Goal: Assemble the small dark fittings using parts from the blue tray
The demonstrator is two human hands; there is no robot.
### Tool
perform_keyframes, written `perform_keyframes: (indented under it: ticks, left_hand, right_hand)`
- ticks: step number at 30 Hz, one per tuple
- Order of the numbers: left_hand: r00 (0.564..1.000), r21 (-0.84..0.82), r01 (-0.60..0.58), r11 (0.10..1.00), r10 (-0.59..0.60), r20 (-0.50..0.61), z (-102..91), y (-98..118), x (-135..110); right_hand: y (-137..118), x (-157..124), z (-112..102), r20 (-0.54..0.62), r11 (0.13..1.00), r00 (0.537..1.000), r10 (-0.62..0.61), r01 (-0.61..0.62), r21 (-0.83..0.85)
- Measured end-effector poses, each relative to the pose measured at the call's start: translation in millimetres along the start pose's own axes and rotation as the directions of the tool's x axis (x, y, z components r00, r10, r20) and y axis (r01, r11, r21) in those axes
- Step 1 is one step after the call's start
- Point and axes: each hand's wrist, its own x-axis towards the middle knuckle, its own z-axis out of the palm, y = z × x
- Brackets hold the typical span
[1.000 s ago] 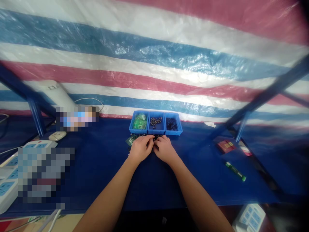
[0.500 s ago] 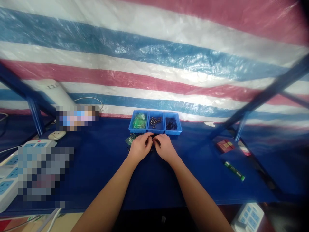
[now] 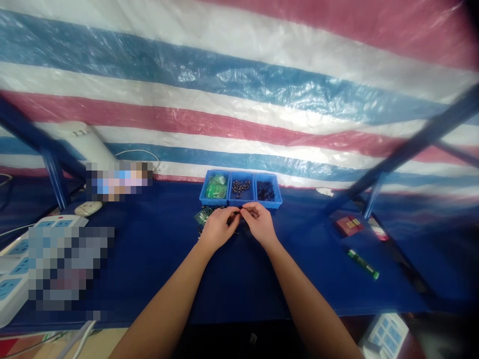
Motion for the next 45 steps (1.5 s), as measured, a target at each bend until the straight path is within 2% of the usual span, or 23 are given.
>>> perform_keyframes:
  ticks: [4,8,13,19,31,36,45]
  left_hand:
    - [0.998,0.027,0.038,0.999,-0.037,-0.042,3.1,-4.5,-1.0]
    - [0.996,-0.012,0.088,0.996,-0.088,-0.023,3.5,-6.0,-1.2]
    - [0.995,-0.022,0.096,0.995,-0.096,-0.007,1.0,-3.6,-0.4]
    - [0.989,-0.088,0.150,0.985,-0.149,0.023,-1.8,-0.9,-0.7]
    - [0.987,-0.081,0.162,0.983,-0.161,0.025,-1.8,-1.3,-1.1]
    - [0.982,-0.095,0.189,0.977,-0.188,0.013,-3.3,1.2,-0.6]
    - [0.978,-0.152,0.208,0.966,-0.206,0.029,-3.0,1.2,-1.3]
  right_hand:
    - [0.3,0.6,0.1,0.007,1.000,1.000,0.022,-0.022,0.022]
    - [-5.0,-0.7,-0.4,-0.004,0.999,1.000,0.016,-0.016,-0.033]
    - [-11.5,-3.2,-1.3,0.015,0.993,0.999,-0.043,0.045,-0.105]
    - [-8.6,-1.2,-3.4,-0.020,0.997,1.000,0.003,-0.005,-0.074]
    - [-9.1,-2.0,-3.8,0.008,0.996,1.000,0.014,-0.013,-0.092]
    - [-10.9,-3.0,-2.1,0.042,0.997,0.999,-0.020,0.023,-0.070]
    - [-7.8,-2.5,-3.6,0.033,0.997,0.999,-0.012,0.015,-0.074]
